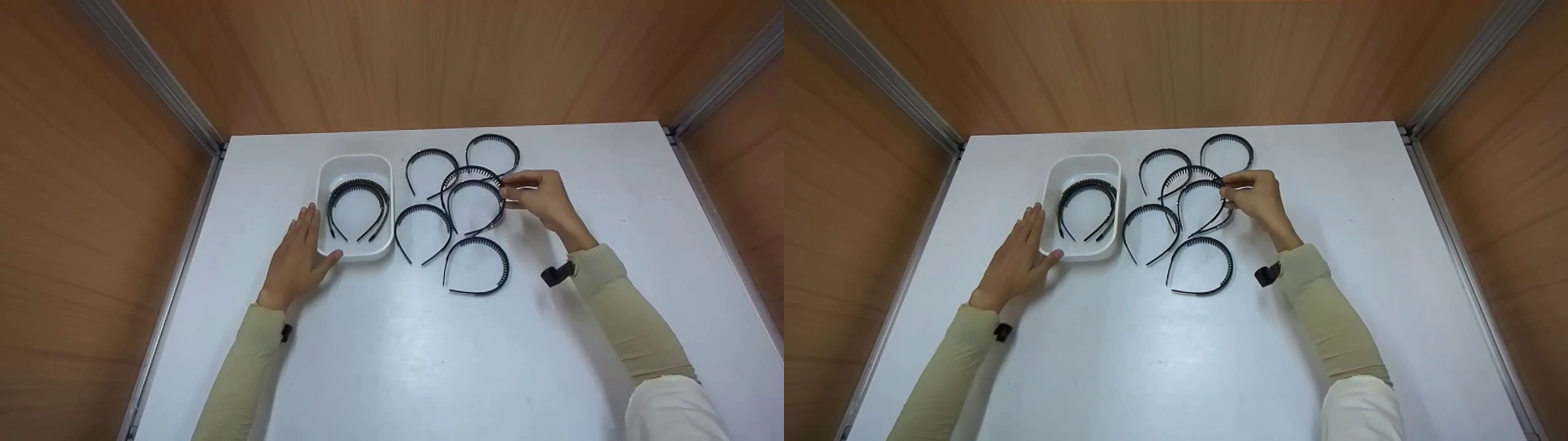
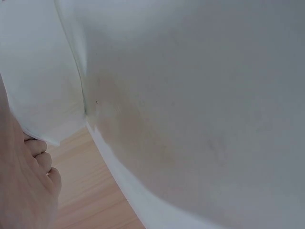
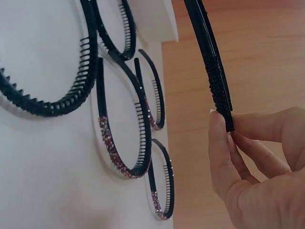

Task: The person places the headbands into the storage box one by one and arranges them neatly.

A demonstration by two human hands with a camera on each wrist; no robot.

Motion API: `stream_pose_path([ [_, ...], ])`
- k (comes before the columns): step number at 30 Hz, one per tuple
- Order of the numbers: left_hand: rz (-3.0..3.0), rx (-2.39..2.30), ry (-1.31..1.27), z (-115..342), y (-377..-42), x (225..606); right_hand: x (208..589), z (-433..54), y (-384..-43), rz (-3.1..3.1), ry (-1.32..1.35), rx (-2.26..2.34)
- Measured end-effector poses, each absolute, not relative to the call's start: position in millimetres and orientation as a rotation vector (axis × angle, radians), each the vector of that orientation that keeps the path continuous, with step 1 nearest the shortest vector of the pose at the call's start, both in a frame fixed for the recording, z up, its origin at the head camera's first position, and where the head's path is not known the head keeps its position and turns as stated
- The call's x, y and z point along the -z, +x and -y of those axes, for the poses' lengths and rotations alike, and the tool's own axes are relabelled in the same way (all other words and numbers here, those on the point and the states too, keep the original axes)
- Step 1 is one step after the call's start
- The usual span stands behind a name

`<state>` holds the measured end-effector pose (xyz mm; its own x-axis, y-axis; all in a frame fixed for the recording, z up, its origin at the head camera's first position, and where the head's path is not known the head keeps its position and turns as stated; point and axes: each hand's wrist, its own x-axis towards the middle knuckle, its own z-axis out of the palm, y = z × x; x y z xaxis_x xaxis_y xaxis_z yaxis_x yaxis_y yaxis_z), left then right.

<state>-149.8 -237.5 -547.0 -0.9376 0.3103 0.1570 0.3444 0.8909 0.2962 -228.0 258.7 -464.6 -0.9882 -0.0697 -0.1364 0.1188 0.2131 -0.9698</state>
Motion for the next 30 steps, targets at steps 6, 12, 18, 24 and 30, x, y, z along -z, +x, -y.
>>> stream_pose_path([
  [6, 2.952, 0.486, -0.511, 237, -150, 547, 466, -248, -231, -2.349, 0.003, 1.874],
  [12, 2.976, 0.465, -0.502, 238, -150, 547, 467, -237, -235, -2.325, 0.026, 1.878],
  [18, 2.974, 0.46, -0.515, 237, -151, 548, 468, -228, -239, -2.313, 0.015, 1.873],
  [24, 2.961, 0.458, -0.529, 237, -151, 547, 466, -220, -243, -2.299, 0.003, 1.861],
  [30, 2.963, 0.456, -0.527, 238, -150, 548, 464, -209, -247, -2.276, 0.003, 1.855],
])
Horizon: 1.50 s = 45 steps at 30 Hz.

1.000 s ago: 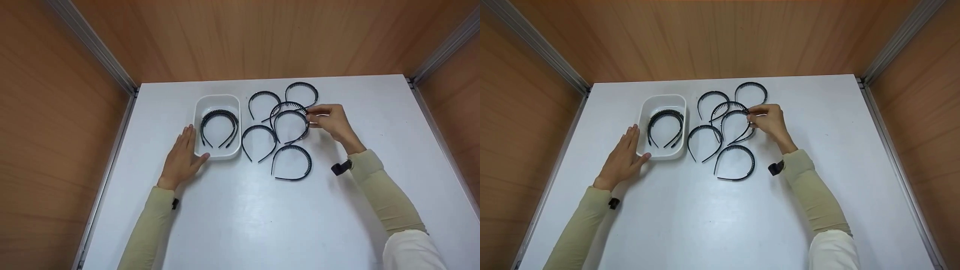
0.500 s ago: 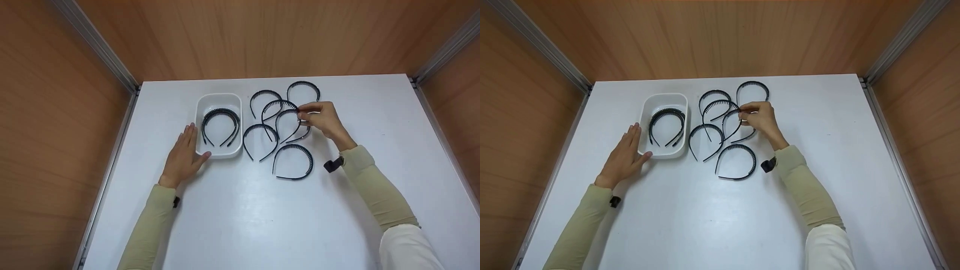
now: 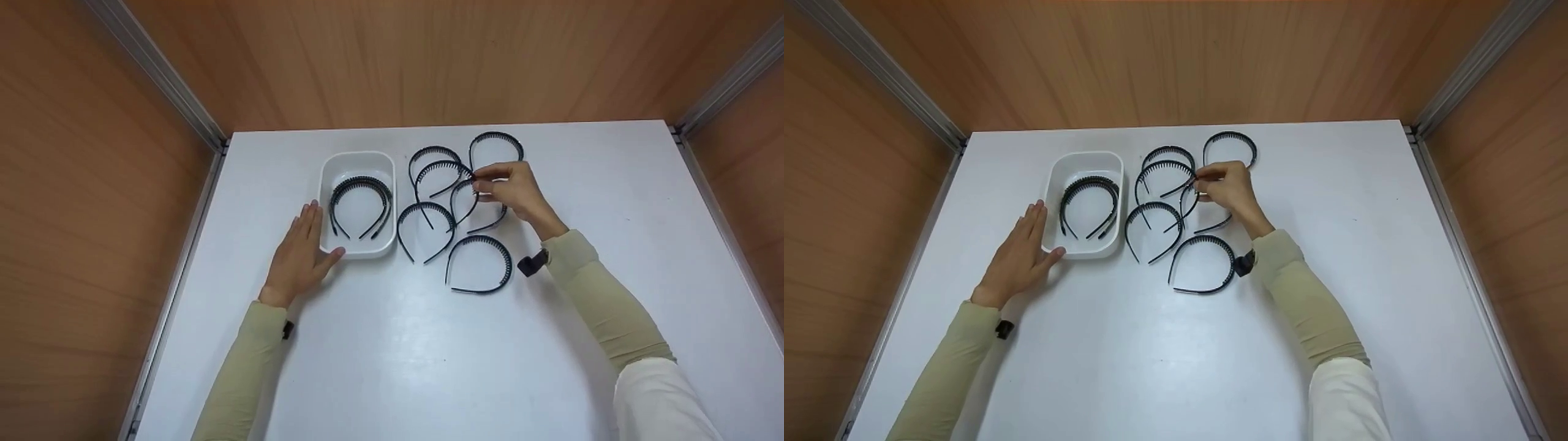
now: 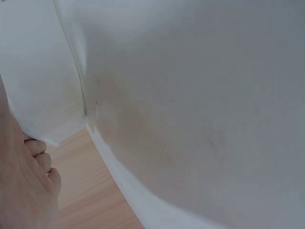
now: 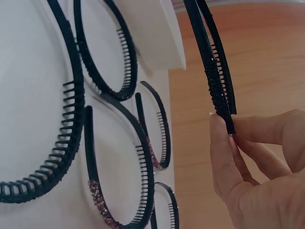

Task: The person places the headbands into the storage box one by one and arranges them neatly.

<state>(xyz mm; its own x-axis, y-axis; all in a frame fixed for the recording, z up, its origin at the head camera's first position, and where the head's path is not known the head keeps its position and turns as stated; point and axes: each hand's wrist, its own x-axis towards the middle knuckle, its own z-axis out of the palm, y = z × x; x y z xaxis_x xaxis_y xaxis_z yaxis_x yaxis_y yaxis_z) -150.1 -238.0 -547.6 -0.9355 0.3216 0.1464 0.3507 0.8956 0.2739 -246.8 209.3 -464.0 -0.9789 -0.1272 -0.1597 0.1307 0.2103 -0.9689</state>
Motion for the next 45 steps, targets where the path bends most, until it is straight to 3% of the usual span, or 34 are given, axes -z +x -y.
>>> stream_pose_path([
  [45, 2.989, 0.476, -0.472, 234, -147, 549, 449, -103, -279, -2.313, -0.079, 1.696],
])
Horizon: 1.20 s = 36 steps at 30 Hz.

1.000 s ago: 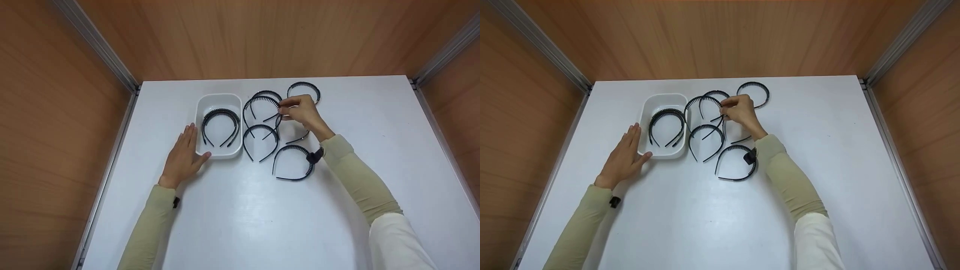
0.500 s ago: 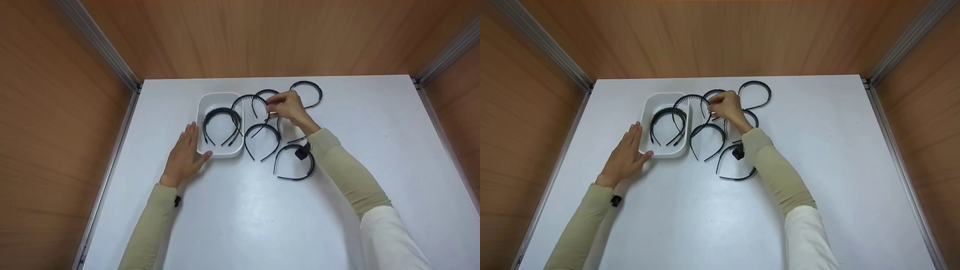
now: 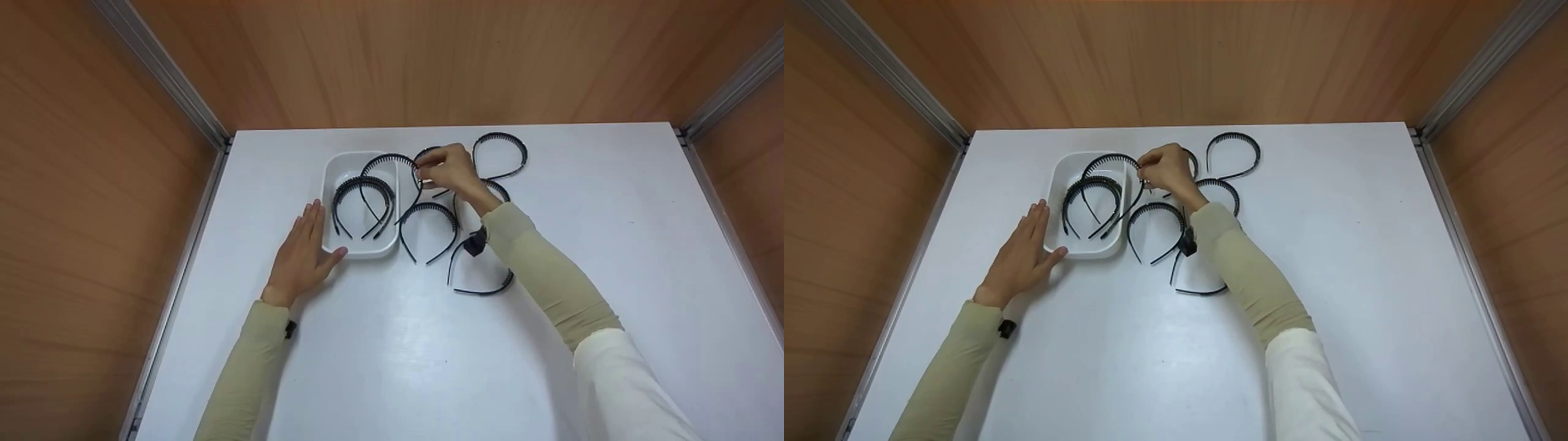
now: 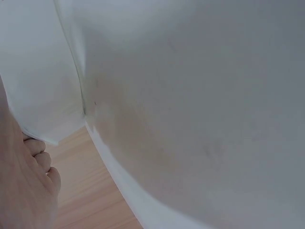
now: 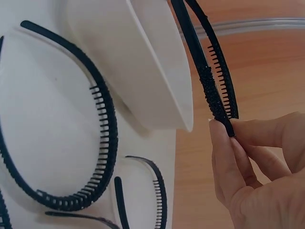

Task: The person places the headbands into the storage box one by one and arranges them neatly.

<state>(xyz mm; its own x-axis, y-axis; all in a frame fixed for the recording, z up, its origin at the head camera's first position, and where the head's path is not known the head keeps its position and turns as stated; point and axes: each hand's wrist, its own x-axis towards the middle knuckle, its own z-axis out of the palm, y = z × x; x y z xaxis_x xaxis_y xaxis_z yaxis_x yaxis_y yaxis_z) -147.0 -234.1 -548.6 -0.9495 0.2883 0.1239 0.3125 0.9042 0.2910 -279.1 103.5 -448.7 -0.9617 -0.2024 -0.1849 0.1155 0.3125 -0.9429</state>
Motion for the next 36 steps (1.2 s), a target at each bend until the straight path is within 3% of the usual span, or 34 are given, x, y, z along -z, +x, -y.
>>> stream_pose_path([
  [17, 2.999, 0.473, -0.479, 235, -146, 546, 459, -62, -286, -2.287, -0.04, 1.697],
  [36, 3.003, 0.469, -0.479, 239, -145, 547, 469, -20, -284, -2.626, -0.102, 1.362],
])
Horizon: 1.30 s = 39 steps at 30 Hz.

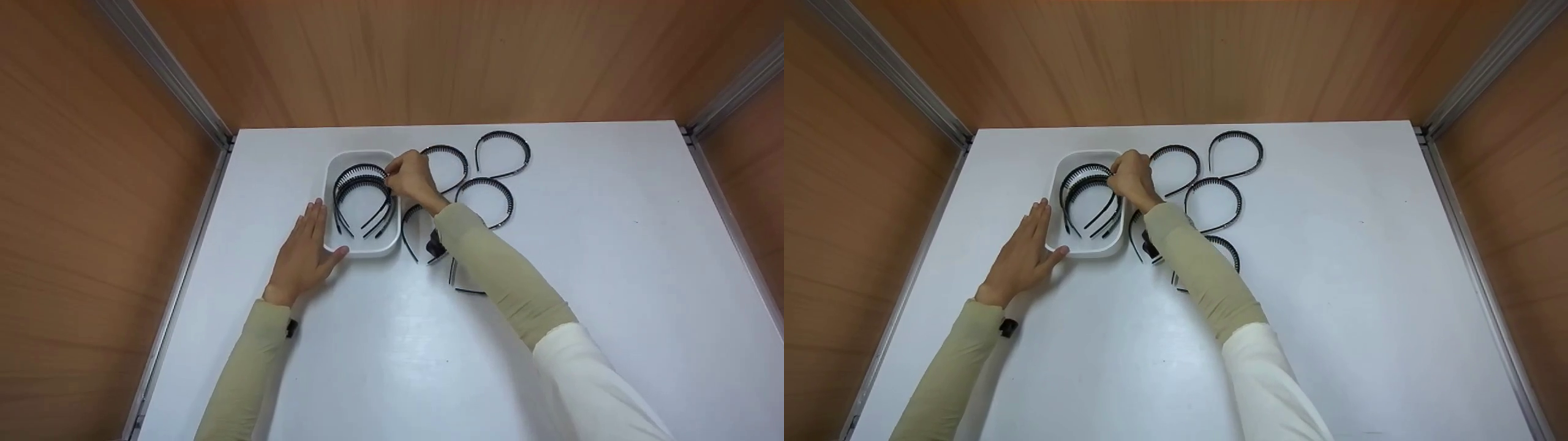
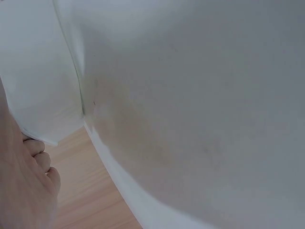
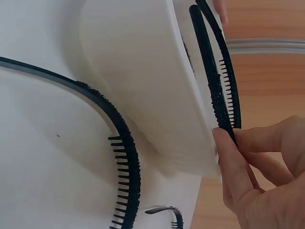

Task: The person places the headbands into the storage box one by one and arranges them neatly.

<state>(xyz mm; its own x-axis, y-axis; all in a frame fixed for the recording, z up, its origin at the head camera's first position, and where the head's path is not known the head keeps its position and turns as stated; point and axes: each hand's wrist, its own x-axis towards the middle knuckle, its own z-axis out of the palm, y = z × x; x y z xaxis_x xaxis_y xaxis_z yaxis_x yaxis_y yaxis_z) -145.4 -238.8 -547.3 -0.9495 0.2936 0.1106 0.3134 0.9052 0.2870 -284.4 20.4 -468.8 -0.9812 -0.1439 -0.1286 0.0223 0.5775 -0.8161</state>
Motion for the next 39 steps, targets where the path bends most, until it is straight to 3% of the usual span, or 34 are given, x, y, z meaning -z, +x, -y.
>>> stream_pose_path([
  [39, 2.995, 0.47, -0.478, 238, -144, 546, 477, 2, -281, -2.812, -0.388, 1.08],
])
